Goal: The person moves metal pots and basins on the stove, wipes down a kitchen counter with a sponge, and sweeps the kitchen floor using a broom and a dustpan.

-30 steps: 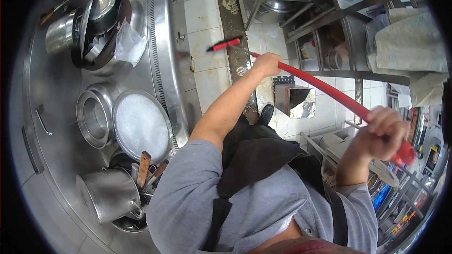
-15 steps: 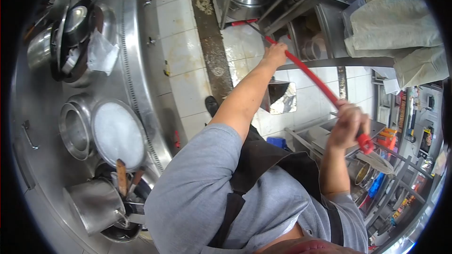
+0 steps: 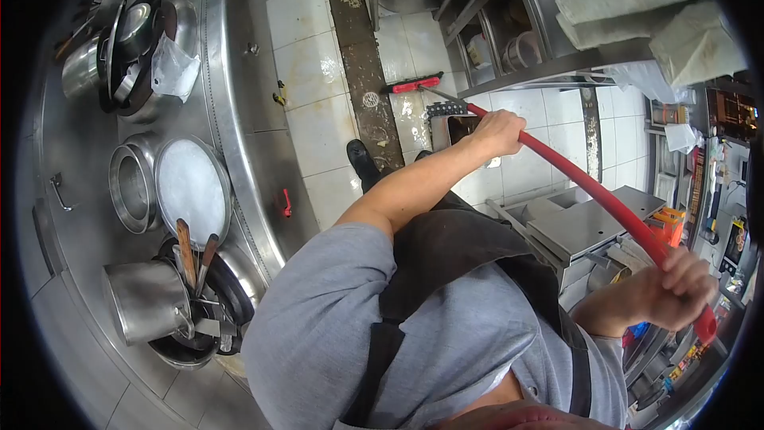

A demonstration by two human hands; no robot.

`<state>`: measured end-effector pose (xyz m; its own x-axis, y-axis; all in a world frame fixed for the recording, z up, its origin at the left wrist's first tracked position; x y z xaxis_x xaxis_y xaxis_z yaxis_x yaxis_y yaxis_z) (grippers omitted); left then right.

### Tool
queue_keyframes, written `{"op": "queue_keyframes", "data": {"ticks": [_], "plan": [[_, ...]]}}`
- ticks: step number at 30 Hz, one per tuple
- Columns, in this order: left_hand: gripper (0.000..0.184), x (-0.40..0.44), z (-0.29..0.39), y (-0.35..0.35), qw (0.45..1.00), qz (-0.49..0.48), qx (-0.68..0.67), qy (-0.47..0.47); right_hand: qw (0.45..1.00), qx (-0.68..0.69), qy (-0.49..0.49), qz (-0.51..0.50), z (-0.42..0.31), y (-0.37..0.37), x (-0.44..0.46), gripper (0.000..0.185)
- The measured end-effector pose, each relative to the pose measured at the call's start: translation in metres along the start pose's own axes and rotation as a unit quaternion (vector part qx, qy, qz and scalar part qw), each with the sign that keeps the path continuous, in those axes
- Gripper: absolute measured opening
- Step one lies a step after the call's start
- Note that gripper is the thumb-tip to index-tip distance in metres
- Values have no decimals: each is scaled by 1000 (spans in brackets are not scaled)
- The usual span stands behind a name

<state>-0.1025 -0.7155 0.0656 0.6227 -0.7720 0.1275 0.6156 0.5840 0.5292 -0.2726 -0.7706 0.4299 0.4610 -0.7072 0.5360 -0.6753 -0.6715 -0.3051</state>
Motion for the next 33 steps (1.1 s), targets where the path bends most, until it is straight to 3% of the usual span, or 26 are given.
{"op": "queue_keyframes", "data": {"ticks": [2, 7, 9, 11, 13, 16, 21, 24, 26, 29, 32, 33], "plan": [[14, 4, 24, 10, 997, 63, 15, -37, 998, 51, 5, -26, -19, 16, 9, 30], [14, 28, -2, -9, 990, 142, 10, -19, 998, 43, 27, -25, 10, 29, -3, 29], [14, 23, -28, -31, 996, 89, 2, 13, 996, -82, 30, 13, 38, 24, -14, 27], [15, 5, -36, -66, 999, 4, 13, 35, 997, -76, 9, 25, 39, 28, -11, 27], [14, -11, -14, -67, 999, -2, -2, 34, 998, 57, -6, -38, 18, 44, 1, 27], [13, -26, 5, -68, 998, -39, -12, 40, 997, 58, -26, -44, 4, 66, 5, 27], [17, -12, 37, -42, 995, 96, -13, -5, 995, 78, 1, -58, -38, 75, 6, 24], [16, -15, 33, -35, 993, 112, -3, -30, 997, 50, 28, -50, -43, 72, -15, 24], [15, -20, -3, -50, 998, 55, 14, -27, 998, 43, 42, -28, -22, 52, -33, 24], [13, -30, -38, -62, 998, -65, 17, -10, 1000, 7, -22, -4, 27, 27, -44, 21], [15, -10, -39, -54, 996, -77, 18, -47, 1000, 15, -27, 3, 25, 12, -28, 27], [17, -6, -42, -51, 994, -109, 24, -14, 1000, -11, -19, 2, 31, 11, -22, 29]]}}
Point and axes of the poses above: each hand's wrist, its own x-axis towards the middle knuckle, its own y-axis out of the back of the hand, z = x × y, the point moved 8 cm from there along x, towards the middle knuckle, and after that the axes turned 11 degrees about z, right-handed, at the moved point
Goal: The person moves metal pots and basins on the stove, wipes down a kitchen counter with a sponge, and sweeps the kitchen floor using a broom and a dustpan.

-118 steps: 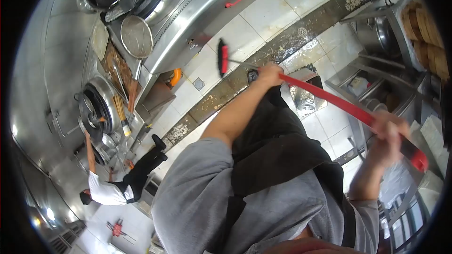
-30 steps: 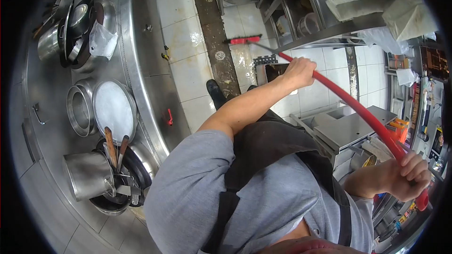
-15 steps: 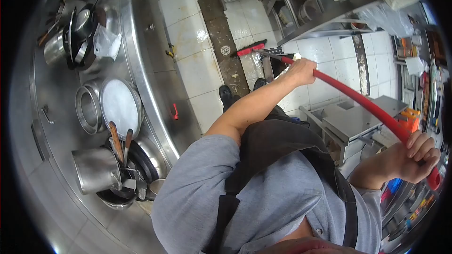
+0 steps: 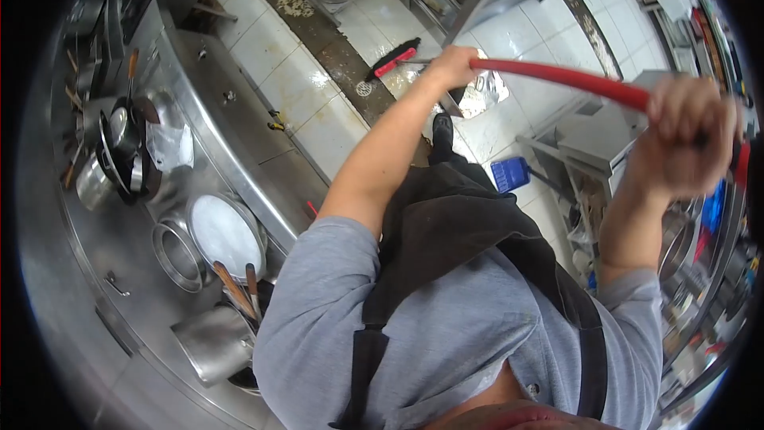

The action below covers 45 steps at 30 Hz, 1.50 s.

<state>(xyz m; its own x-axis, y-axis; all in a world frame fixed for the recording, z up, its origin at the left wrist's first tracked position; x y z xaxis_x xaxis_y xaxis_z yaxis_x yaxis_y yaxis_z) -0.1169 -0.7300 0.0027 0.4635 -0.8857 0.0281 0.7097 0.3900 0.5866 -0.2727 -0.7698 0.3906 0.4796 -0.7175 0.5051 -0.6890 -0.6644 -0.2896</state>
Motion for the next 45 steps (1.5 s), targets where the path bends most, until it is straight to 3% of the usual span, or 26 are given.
{"op": "queue_keyframes", "data": {"ticks": [1, 6, 7, 11, 13, 16, 21, 35, 40, 45], "plan": [[18, 6, -5, -1, 999, 2, -20, -27, 999, 0, -3, 48, 6, -1, 4, 27], [24, 11, -13, -2, 999, -6, -11, 34, 998, 33, 25, -36, 16, -9, 28, 20], [25, 20, -16, -2, 999, 12, -26, 39, 992, 108, 60, -29, 18, -3, 38, 20], [26, 29, -18, -22, 996, 17, -25, 87, 997, 51, 0, 66, 28, 26, 47, 25], [26, 31, -6, -25, 995, 39, -37, 79, 996, 65, -31, 49, 30, 48, 51, 26], [24, 35, 11, -32, 997, 10, -5, 81, 999, 1, 6, -34, 12, 63, 45, 19], [25, 32, 44, -51, 999, 18, 36, -3, 999, -27, 8, -33, -7, 112, 28, 17], [18, 3, 64, -120, 995, -65, 47, -53, 995, -5, -56, 78, -32, 196, -48, 21], [14, -20, 46, -135, 996, -81, 44, -14, 998, -17, -54, 2, -38, 184, -69, 19], [23, -33, 54, -124, 999, -16, 0, -45, 998, 10, -21, -60, -32, 172, -77, 17]]}}
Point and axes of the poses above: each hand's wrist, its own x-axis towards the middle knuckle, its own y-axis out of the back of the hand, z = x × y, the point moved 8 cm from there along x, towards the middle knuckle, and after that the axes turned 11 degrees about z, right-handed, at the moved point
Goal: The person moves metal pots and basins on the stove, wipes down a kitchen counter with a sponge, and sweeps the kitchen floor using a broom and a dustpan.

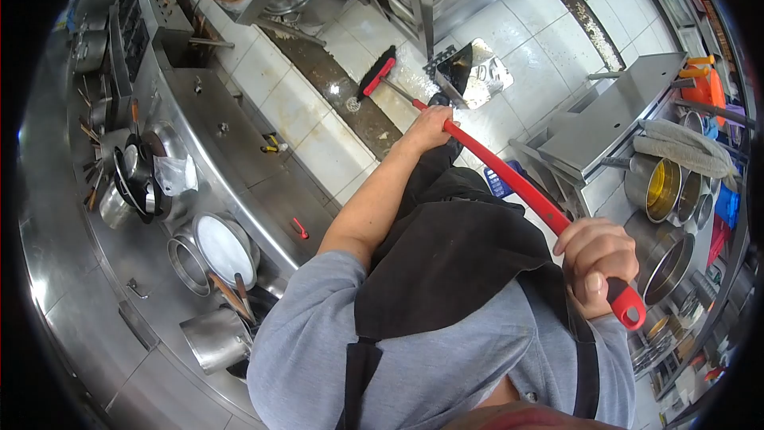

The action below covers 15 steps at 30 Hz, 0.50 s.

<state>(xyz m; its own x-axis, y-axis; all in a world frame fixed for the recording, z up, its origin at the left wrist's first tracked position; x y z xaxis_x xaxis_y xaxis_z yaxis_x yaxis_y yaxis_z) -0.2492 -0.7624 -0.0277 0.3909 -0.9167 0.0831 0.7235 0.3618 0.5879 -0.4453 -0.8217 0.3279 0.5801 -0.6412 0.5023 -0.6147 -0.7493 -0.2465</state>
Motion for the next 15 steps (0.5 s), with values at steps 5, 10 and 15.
{"op": "queue_keyframes", "data": {"ticks": [5, 10, 15], "plan": [[22, 4, -19, 0, 1000, 16, -18, 16, 999, 7, 13, 42, 10, -3, 8, 21], [26, 16, -30, -10, 999, 52, 8, 14, 992, -48, -3, 117, 9, 6, 17, 29], [14, 7, 17, -55, 998, -47, 8, 39, 986, -40, 1, 164, -41, 46, 23, 27]]}}
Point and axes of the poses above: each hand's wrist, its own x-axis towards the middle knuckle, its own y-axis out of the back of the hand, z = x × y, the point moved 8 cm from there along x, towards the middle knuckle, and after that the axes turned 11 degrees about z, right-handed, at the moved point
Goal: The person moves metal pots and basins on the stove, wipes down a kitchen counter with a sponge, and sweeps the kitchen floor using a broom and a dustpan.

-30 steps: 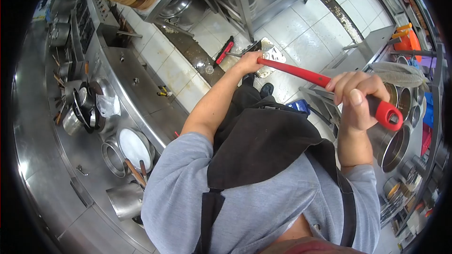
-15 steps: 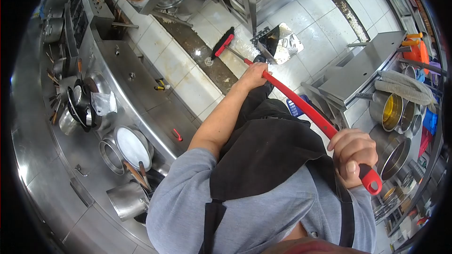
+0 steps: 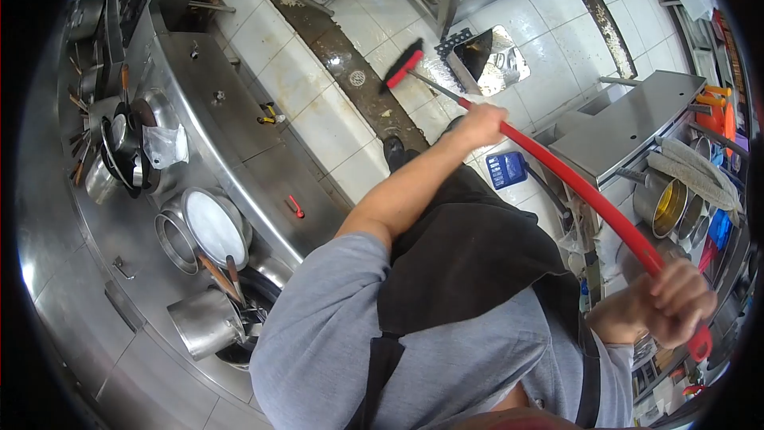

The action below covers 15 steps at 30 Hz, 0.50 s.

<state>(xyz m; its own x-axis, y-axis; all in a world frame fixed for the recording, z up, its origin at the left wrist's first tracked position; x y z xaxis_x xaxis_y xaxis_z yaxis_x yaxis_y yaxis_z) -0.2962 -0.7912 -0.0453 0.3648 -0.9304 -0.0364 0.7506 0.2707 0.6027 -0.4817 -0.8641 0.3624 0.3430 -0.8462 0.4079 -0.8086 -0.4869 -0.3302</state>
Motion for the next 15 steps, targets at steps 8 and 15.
{"op": "queue_keyframes", "data": {"ticks": [8, 15], "plan": [[19, -30, 55, 8, 995, -86, -26, -49, 996, 64, 18, -60, -50, 18, -7, 22], [10, -51, -58, 54, 999, 49, 4, -8, 999, 36, 31, -15, 21, -74, -67, 23]]}}
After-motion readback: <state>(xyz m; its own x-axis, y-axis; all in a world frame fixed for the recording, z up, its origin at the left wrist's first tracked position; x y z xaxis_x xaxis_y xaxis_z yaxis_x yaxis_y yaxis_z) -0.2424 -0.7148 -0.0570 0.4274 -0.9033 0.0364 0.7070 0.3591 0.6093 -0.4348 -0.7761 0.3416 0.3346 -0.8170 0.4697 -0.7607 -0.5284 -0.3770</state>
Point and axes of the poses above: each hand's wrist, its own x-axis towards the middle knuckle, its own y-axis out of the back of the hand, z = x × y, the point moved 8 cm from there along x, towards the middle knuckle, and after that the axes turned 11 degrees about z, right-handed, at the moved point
